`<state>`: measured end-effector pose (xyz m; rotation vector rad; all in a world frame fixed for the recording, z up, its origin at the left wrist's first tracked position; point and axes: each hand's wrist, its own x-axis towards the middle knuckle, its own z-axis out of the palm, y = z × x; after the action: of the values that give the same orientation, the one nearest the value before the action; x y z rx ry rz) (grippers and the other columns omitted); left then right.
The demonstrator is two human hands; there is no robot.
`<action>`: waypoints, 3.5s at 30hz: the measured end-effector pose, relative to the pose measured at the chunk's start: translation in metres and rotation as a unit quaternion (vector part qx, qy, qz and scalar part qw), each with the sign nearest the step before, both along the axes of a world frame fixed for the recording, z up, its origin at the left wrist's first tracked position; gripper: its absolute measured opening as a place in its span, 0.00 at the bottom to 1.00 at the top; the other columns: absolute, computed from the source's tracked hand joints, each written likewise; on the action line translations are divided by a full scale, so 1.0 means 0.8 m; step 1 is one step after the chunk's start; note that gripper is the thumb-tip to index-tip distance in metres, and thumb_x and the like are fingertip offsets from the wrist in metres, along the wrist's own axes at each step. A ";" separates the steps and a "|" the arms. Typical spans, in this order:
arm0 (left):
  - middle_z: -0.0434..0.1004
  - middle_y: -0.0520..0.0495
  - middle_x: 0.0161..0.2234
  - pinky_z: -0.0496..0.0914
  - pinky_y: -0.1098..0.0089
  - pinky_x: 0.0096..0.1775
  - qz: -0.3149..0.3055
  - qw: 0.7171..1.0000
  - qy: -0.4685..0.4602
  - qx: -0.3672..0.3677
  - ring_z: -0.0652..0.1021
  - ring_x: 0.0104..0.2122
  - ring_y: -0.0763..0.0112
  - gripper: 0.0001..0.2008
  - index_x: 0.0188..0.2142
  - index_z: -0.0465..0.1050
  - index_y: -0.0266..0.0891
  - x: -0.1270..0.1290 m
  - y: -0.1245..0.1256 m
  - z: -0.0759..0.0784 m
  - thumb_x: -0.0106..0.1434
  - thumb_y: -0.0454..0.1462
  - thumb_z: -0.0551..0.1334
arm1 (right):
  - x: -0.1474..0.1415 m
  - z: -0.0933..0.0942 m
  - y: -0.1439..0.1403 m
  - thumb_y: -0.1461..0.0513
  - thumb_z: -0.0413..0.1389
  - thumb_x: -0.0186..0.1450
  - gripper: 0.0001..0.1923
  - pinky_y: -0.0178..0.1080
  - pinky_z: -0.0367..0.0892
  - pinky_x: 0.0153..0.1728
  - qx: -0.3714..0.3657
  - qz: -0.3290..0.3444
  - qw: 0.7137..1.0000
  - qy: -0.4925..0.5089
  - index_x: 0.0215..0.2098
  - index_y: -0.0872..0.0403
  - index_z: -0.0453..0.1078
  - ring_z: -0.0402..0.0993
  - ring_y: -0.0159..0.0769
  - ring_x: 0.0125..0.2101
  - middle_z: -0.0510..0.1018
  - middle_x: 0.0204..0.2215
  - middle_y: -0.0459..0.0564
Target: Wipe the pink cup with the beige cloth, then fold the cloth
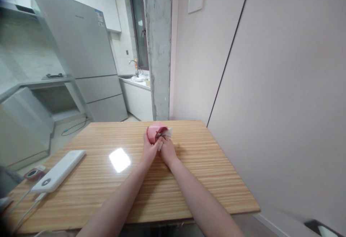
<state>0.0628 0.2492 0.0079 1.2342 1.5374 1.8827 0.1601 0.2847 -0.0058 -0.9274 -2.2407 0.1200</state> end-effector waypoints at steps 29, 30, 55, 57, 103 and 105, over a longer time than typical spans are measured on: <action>0.73 0.39 0.50 0.69 0.66 0.47 -0.044 0.999 0.014 -0.019 0.76 0.46 0.64 0.39 0.62 0.47 0.41 -0.014 -0.002 0.010 0.56 0.44 0.64 | 0.000 -0.012 0.004 0.65 0.50 0.66 0.16 0.45 0.62 0.47 0.036 -0.014 0.999 -0.009 0.51 0.53 0.69 0.65 0.44 0.47 0.74 0.45 0.55; 0.72 0.38 0.51 0.69 0.66 0.48 -0.051 0.998 -0.031 -0.007 0.76 0.47 0.65 0.42 0.63 0.42 0.40 -0.008 0.001 0.005 0.56 0.43 0.64 | 0.000 -0.012 0.003 0.66 0.50 0.66 0.16 0.45 0.62 0.47 0.033 -0.011 0.999 0.007 0.51 0.53 0.69 0.65 0.43 0.47 0.75 0.44 0.55; 0.76 0.39 0.43 0.69 0.60 0.44 -0.063 0.987 0.128 -0.070 0.78 0.40 0.59 0.33 0.60 0.54 0.38 -0.042 -0.002 0.013 0.59 0.46 0.61 | 0.007 -0.007 0.023 0.66 0.55 0.63 0.10 0.47 0.63 0.45 0.082 0.013 0.996 -0.015 0.43 0.55 0.73 0.67 0.45 0.44 0.77 0.42 0.55; 0.76 0.38 0.44 0.69 0.61 0.44 -0.044 0.990 0.109 -0.072 0.78 0.40 0.59 0.37 0.62 0.51 0.39 -0.031 -0.005 0.015 0.58 0.46 0.62 | 0.004 -0.007 0.017 0.66 0.55 0.63 0.10 0.47 0.63 0.45 0.082 0.004 0.997 -0.010 0.43 0.55 0.74 0.67 0.45 0.44 0.77 0.41 0.55; 0.73 0.40 0.50 0.65 0.62 0.54 -0.107 0.992 0.063 -0.003 0.73 0.51 0.60 0.31 0.56 0.63 0.39 -0.053 0.002 0.016 0.55 0.44 0.66 | 0.004 -0.007 0.010 0.65 0.55 0.63 0.14 0.45 0.64 0.46 0.061 0.048 0.997 0.012 0.47 0.52 0.72 0.67 0.43 0.47 0.76 0.43 0.54; 0.71 0.40 0.52 0.64 0.62 0.55 -0.101 0.993 0.054 -0.008 0.72 0.52 0.60 0.34 0.58 0.60 0.39 -0.053 0.001 0.016 0.54 0.45 0.66 | 0.001 -0.005 0.007 0.65 0.55 0.63 0.12 0.45 0.65 0.46 0.064 0.052 0.997 0.005 0.45 0.53 0.74 0.67 0.44 0.45 0.77 0.42 0.55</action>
<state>0.0203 0.2498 0.0210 1.4483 1.4184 1.6972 0.1610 0.2901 -0.0098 -0.7408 -2.2593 0.0271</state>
